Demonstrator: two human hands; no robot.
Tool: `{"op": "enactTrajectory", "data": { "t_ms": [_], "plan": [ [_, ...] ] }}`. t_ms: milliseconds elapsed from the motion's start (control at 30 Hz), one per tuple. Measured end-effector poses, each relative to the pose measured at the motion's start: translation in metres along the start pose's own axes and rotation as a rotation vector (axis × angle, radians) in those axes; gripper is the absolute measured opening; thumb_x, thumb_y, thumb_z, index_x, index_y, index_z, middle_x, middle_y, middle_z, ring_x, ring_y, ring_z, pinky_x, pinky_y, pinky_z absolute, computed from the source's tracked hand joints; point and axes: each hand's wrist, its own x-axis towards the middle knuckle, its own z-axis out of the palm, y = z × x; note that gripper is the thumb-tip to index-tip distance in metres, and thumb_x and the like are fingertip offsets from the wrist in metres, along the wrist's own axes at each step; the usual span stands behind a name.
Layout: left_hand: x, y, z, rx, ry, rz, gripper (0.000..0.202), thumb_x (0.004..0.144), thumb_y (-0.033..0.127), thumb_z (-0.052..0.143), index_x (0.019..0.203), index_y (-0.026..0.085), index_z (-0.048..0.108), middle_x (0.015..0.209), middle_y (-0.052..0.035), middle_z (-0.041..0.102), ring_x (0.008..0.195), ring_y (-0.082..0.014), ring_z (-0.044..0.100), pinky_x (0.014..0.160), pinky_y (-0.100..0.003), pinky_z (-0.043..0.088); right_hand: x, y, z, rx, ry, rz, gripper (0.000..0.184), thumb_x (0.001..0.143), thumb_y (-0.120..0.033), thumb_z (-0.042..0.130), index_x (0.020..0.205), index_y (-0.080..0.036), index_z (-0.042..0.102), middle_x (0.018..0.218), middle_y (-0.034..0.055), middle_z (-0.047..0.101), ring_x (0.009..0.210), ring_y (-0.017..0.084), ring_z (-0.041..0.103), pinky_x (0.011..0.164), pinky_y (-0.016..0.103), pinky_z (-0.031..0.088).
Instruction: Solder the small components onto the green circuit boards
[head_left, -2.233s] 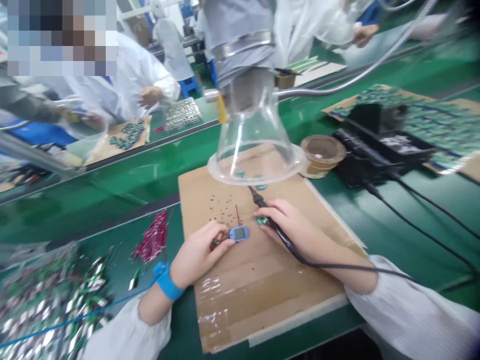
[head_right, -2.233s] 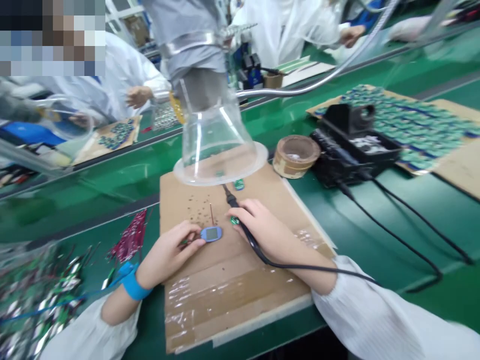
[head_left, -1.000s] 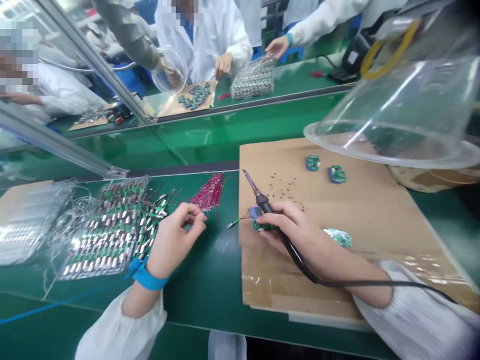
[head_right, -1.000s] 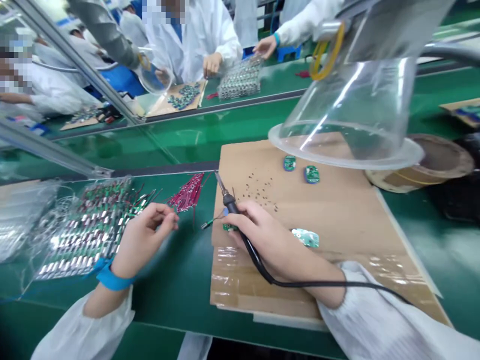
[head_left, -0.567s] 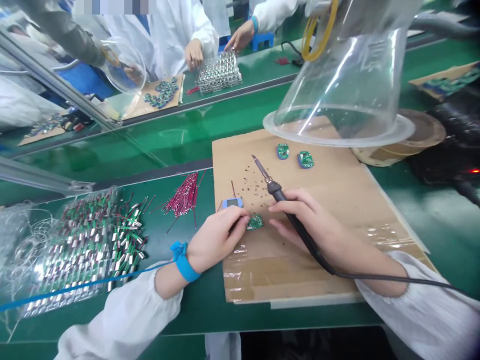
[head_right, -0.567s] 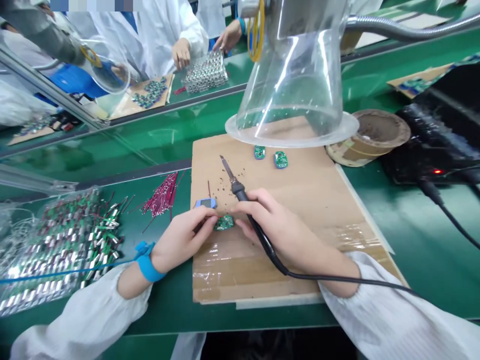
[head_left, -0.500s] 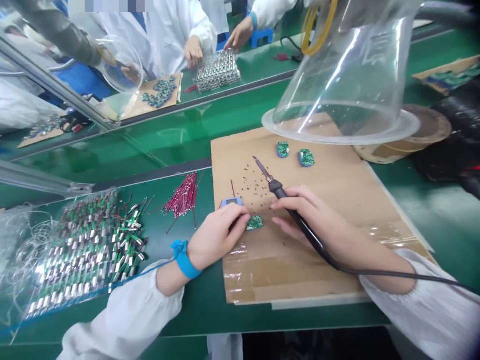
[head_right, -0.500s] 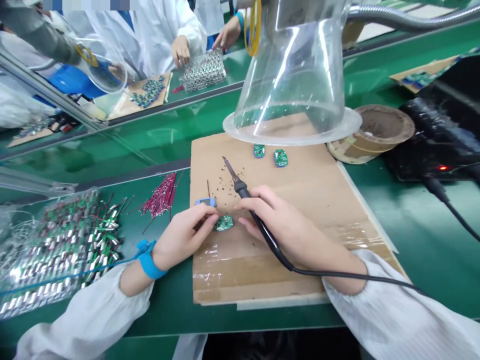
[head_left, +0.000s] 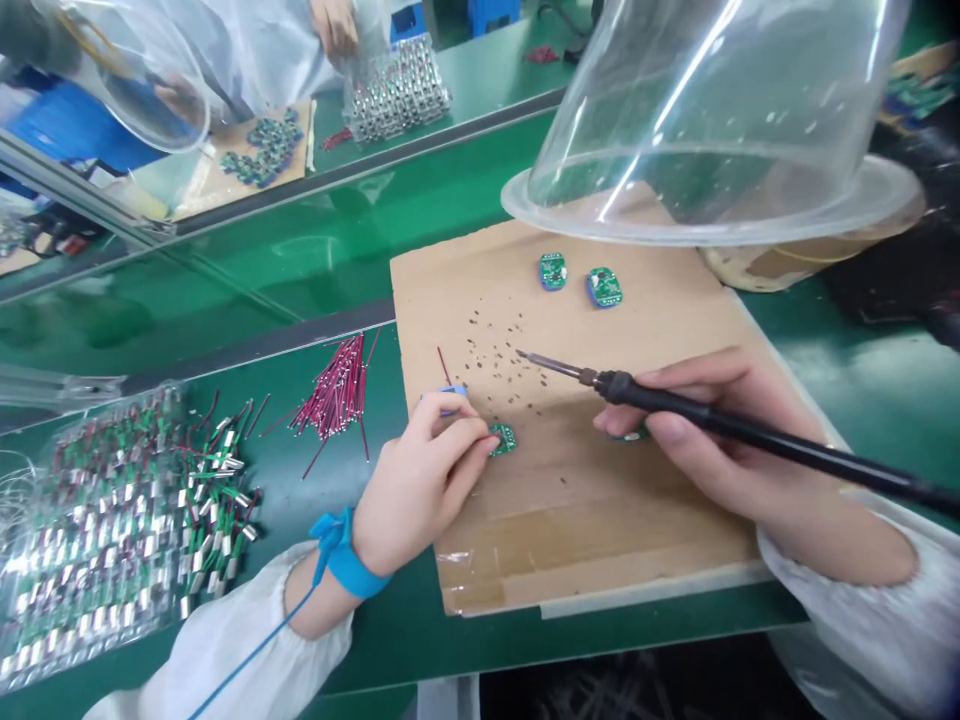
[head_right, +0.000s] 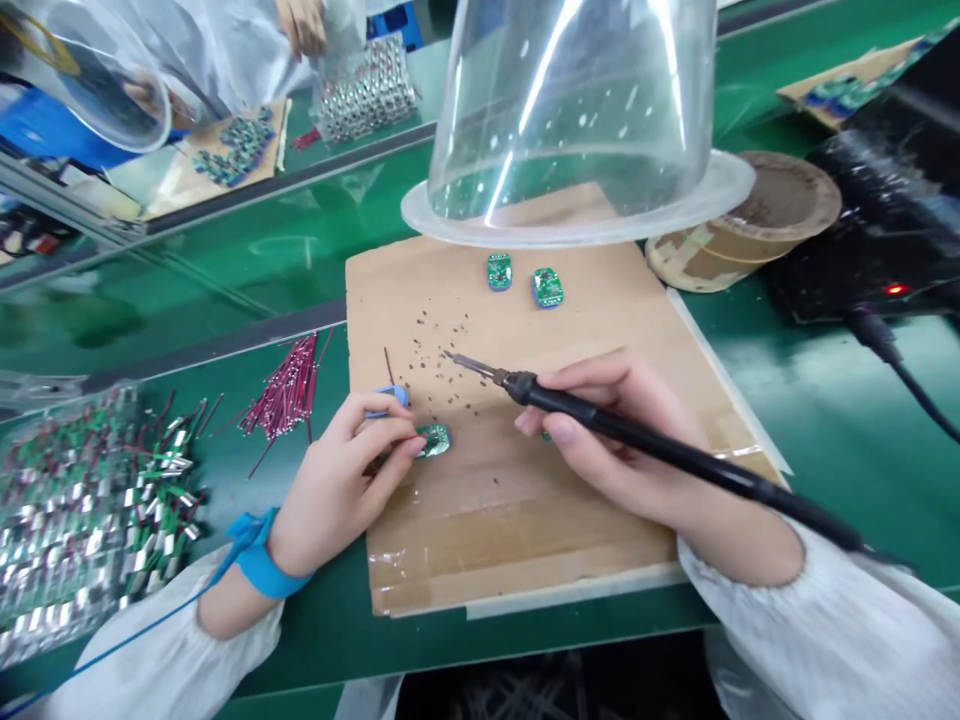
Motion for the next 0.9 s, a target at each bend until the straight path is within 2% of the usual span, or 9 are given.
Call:
{"op": "enactTrajectory", "data": {
  "t_ms": [100,267,633,900],
  "plan": [
    [-0.001,0.004,0.002,-0.044,0.012,-0.028,0.004,0.103,0.023,0.055,0.101,0.021,0.058,0.114,-0.0048,0.059,0.092,-0.0141,0.064,0.066,-0.024,0.05,0.0,0.003,-0.002,0.048,-0.01,-0.017,0.019,0.095,-0.016,0.065,0.113,-0.022,0.064,0.084,0.0045,0.078,0.075,0.02,0.077,0.071,0.034,0.065],
    [-0.001,0.009,0.005,-0.068,0.014,-0.054,0.007,0.102,0.02,0.055,0.095,0.02,0.055,0.111,-0.0053,0.063,0.097,-0.016,0.063,0.076,-0.028,0.052,-0.003,0.013,-0.01,0.044,-0.073,0.097,0.01,0.095,-0.026,0.068,0.104,-0.022,0.068,0.087,0.0052,0.075,0.073,0.019,0.075,0.065,0.03,0.061],
    [-0.001,0.009,0.01,-0.048,0.033,-0.078,0.003,0.102,0.021,0.056,0.099,0.021,0.056,0.11,-0.0054,0.066,0.098,-0.0175,0.064,0.079,-0.031,0.054,0.001,0.01,-0.008,-0.03,-0.147,0.136,0.007,0.095,-0.03,0.067,0.097,-0.023,0.067,0.077,0.0034,0.075,0.066,0.017,0.074,0.056,0.025,0.056],
    [0.0,0.01,0.013,-0.055,0.048,-0.093,0.003,0.102,0.02,0.057,0.099,0.02,0.056,0.109,-0.0035,0.066,0.095,-0.0147,0.064,0.073,-0.027,0.051,0.0,0.01,-0.009,-0.049,-0.14,0.146,0.008,0.096,-0.031,0.067,0.098,-0.023,0.067,0.079,0.0029,0.075,0.066,0.015,0.075,0.057,0.022,0.056]
  ]
}}
